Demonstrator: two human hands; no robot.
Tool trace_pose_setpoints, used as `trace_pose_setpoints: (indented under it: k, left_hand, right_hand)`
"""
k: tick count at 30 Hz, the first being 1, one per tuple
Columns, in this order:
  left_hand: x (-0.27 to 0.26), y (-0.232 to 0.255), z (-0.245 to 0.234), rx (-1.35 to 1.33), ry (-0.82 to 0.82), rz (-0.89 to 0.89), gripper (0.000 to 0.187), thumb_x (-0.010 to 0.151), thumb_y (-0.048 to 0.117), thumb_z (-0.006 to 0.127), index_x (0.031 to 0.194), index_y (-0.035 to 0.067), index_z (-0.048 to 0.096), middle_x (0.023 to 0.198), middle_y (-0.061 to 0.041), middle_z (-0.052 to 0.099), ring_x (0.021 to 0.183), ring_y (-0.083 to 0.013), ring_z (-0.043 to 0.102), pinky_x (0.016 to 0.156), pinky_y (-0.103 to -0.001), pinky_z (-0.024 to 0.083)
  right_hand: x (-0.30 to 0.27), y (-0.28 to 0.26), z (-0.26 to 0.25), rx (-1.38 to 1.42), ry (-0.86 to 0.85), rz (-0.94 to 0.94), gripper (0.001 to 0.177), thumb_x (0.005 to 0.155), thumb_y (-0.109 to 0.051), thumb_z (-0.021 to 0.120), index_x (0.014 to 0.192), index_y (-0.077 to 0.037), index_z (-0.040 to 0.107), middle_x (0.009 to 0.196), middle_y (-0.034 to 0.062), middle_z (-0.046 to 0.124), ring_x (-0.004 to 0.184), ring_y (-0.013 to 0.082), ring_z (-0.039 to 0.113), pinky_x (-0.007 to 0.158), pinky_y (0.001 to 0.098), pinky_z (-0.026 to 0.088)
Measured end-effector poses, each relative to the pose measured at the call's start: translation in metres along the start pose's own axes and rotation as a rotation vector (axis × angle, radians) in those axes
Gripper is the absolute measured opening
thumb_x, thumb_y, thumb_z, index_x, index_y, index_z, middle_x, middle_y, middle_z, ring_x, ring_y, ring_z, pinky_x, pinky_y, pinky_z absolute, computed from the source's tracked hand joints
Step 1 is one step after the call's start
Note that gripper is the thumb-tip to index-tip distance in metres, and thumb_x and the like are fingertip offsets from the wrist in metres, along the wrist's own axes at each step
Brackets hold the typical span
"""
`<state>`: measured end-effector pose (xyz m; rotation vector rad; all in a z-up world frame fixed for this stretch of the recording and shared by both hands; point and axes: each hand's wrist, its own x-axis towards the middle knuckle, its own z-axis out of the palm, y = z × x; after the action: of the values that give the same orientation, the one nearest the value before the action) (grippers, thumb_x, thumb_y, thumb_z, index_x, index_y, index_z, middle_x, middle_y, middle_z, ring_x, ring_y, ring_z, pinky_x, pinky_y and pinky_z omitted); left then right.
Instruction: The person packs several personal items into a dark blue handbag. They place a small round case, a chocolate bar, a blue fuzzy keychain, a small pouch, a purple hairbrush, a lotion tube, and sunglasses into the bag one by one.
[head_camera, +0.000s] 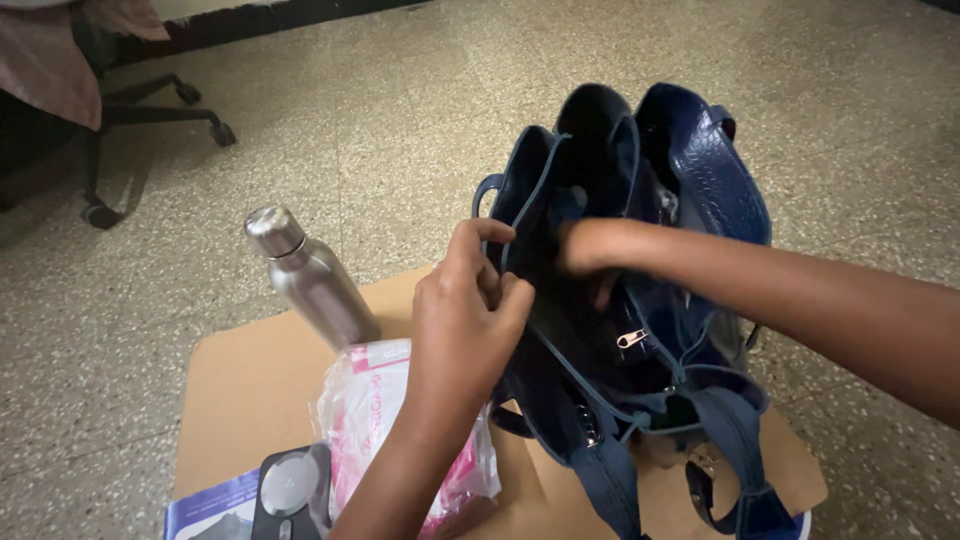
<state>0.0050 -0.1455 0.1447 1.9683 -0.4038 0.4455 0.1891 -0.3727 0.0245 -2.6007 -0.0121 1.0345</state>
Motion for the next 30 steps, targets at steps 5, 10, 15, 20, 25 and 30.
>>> trace_pose_setpoints:
  k: [5,10,15,20,25,30]
  left_hand:
    - [0.000,0.003,0.004,-0.029,0.000,0.009,0.028,0.082,0.003,0.067,0.110,0.002,0.064,0.056,-0.006,0.048,0.049,-0.0161,0.052,0.052,-0.034,0.045]
    - [0.000,0.002,0.007,-0.018,0.005,0.007,0.027,0.083,0.002,0.066,0.109,0.002,0.065,0.057,-0.006,0.047,0.050,-0.0160,0.051,0.053,-0.034,0.045]
    - [0.001,0.003,0.011,-0.020,0.013,-0.001,0.026,0.082,0.002,0.066,0.108,0.002,0.065,0.057,-0.006,0.048,0.050,-0.0150,0.051,0.052,-0.034,0.045]
    - [-0.001,0.002,0.010,-0.027,0.018,0.007,0.025,0.082,0.002,0.067,0.108,0.002,0.065,0.058,-0.006,0.047,0.050,-0.0153,0.049,0.051,-0.034,0.043]
    - [-0.001,-0.001,0.006,-0.017,0.005,-0.020,0.025,0.082,0.002,0.067,0.107,0.003,0.066,0.058,-0.006,0.047,0.049,-0.0157,0.049,0.050,-0.034,0.043]
    - [-0.001,-0.001,0.008,-0.027,0.012,0.002,0.024,0.083,0.002,0.067,0.107,0.002,0.066,0.060,-0.006,0.048,0.051,-0.0159,0.051,0.052,-0.034,0.044]
  right_hand:
    - [0.003,0.003,0.017,-0.275,0.248,-0.044,0.038,0.092,-0.029,0.073,0.118,-0.003,0.065,0.116,0.0191,0.073,0.102,0.0318,0.074,0.083,0.0429,0.061]
    - [0.009,0.013,0.008,-0.474,0.342,-0.313,0.031,0.092,-0.028,0.072,0.106,0.000,0.072,0.110,0.0206,0.072,0.097,0.0337,0.073,0.082,0.0440,0.061]
    - [-0.006,-0.001,-0.005,-0.111,0.304,-0.073,0.036,0.088,-0.024,0.075,0.106,0.007,0.066,0.099,0.0218,0.076,0.089,0.0343,0.078,0.072,0.0457,0.066]
    - [-0.057,-0.024,-0.002,-0.032,0.161,-0.073,0.038,0.093,-0.022,0.068,0.107,0.014,0.066,0.092,0.0267,0.078,0.074,0.0319,0.079,0.063,0.0415,0.065]
    - [-0.137,-0.044,0.011,-0.012,0.082,-0.049,0.044,0.095,-0.017,0.062,0.124,0.015,0.055,0.091,0.0306,0.079,0.057,0.0281,0.076,0.060,0.0423,0.064]
    - [-0.189,-0.053,0.041,-0.197,0.047,-0.048,0.089,0.091,-0.015,0.061,0.161,0.000,0.008,0.098,0.0270,0.075,0.074,0.0337,0.076,0.072,0.0432,0.064]
